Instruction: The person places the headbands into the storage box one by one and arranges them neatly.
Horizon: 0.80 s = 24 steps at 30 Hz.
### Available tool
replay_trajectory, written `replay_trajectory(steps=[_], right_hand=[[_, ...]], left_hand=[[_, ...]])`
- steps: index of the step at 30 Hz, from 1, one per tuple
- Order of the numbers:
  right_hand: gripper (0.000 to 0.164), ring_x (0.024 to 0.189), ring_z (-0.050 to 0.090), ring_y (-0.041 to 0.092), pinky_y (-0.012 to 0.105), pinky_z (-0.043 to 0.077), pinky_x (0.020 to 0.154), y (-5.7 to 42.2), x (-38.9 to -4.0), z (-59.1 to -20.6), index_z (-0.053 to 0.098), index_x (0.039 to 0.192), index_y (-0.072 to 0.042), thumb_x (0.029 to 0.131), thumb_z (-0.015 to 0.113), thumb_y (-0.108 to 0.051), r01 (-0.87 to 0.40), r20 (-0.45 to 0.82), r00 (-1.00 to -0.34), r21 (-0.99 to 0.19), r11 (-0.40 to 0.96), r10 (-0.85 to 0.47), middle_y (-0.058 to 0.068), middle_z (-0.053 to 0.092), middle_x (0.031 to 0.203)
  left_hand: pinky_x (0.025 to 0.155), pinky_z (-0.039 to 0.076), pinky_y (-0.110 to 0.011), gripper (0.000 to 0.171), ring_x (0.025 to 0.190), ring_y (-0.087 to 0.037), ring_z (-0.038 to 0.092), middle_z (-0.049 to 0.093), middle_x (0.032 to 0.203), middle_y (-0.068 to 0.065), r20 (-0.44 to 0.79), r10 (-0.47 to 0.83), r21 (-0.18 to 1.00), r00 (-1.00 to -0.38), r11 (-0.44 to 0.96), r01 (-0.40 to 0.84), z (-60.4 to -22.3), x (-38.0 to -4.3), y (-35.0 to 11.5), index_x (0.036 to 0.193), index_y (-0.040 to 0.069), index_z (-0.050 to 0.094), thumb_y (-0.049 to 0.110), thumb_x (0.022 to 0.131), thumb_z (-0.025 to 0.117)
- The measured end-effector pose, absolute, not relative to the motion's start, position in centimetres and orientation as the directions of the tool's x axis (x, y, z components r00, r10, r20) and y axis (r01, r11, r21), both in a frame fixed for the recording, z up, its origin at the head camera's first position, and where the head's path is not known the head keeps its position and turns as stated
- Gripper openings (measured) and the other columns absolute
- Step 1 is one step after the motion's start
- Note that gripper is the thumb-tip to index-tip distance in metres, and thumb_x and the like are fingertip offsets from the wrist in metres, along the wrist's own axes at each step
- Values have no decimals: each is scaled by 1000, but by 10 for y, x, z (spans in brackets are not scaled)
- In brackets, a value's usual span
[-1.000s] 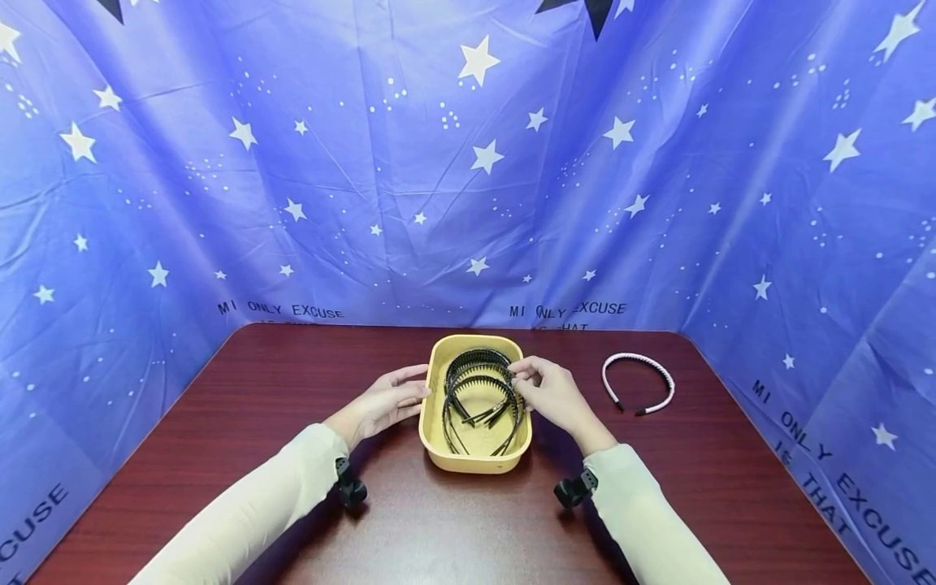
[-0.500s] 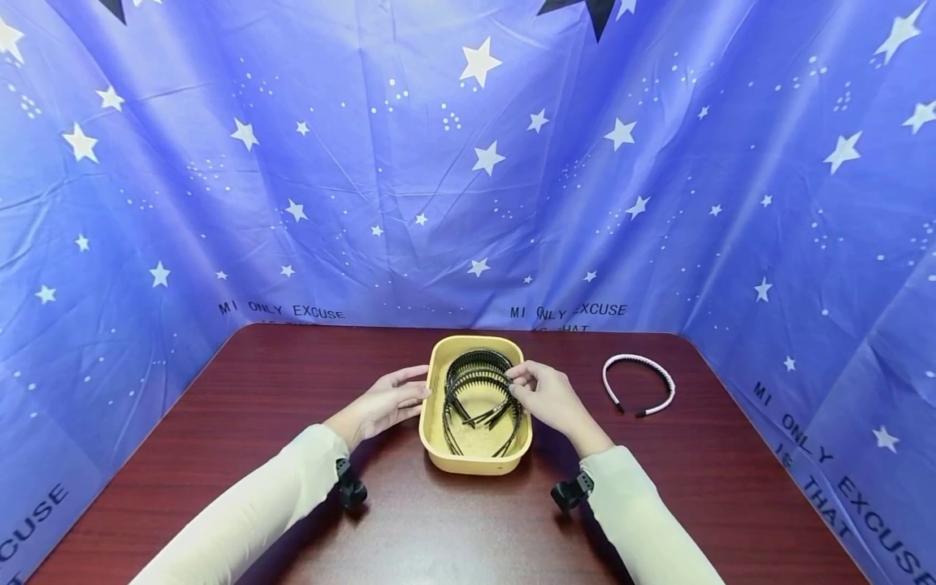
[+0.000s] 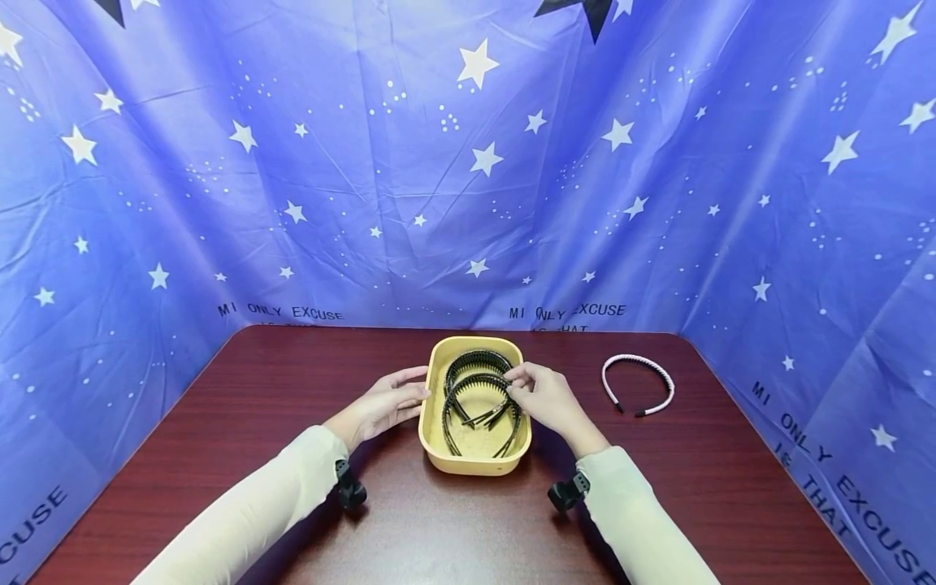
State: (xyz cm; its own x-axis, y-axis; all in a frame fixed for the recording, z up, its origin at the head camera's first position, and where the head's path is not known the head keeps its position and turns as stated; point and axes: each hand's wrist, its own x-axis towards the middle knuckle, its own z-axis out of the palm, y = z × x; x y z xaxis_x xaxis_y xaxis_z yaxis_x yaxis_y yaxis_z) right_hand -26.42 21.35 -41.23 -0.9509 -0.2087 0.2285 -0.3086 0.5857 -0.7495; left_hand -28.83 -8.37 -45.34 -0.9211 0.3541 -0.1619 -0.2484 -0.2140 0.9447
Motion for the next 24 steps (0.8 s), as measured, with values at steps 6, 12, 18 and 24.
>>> replay_trajectory(steps=[6,12,18,24], right_hand=[[16,67,60,14,25,53,58,214,-265,-414,72,104,-6,88,69,-8,-312,232,-950,-722,617,-208,-1,63,78],[17,71,58,14,24,49,61,215,-265,-414,72,104,-8,88,71,-13,-290,214,-957,-721,629,-196,-3,61,76],[19,71,57,14,23,48,60,216,-265,-414,72,105,-7,87,73,-15,-273,193,-962,-736,619,-194,-3,60,77],[21,73,58,14,24,48,64,216,-264,-413,72,106,-8,87,74,-17,-279,200,-960,-726,628,-195,-3,61,78]], left_hand=[[98,53,-40,62,113,-31,62,56,135,-27,-163,355,946,-921,-208,-247,-454,-289,-84,150,4,41,-3,92,63],[97,53,-40,62,111,-30,63,57,133,-26,-160,350,947,-923,-208,-243,-455,-289,-84,149,4,42,-3,92,63],[96,54,-38,62,111,-29,63,57,133,-26,-160,353,946,-922,-211,-245,-456,-289,-84,149,5,42,-2,92,64],[95,55,-38,62,111,-28,64,57,133,-25,-158,351,946,-923,-214,-244,-455,-289,-83,149,4,42,-3,92,64]])
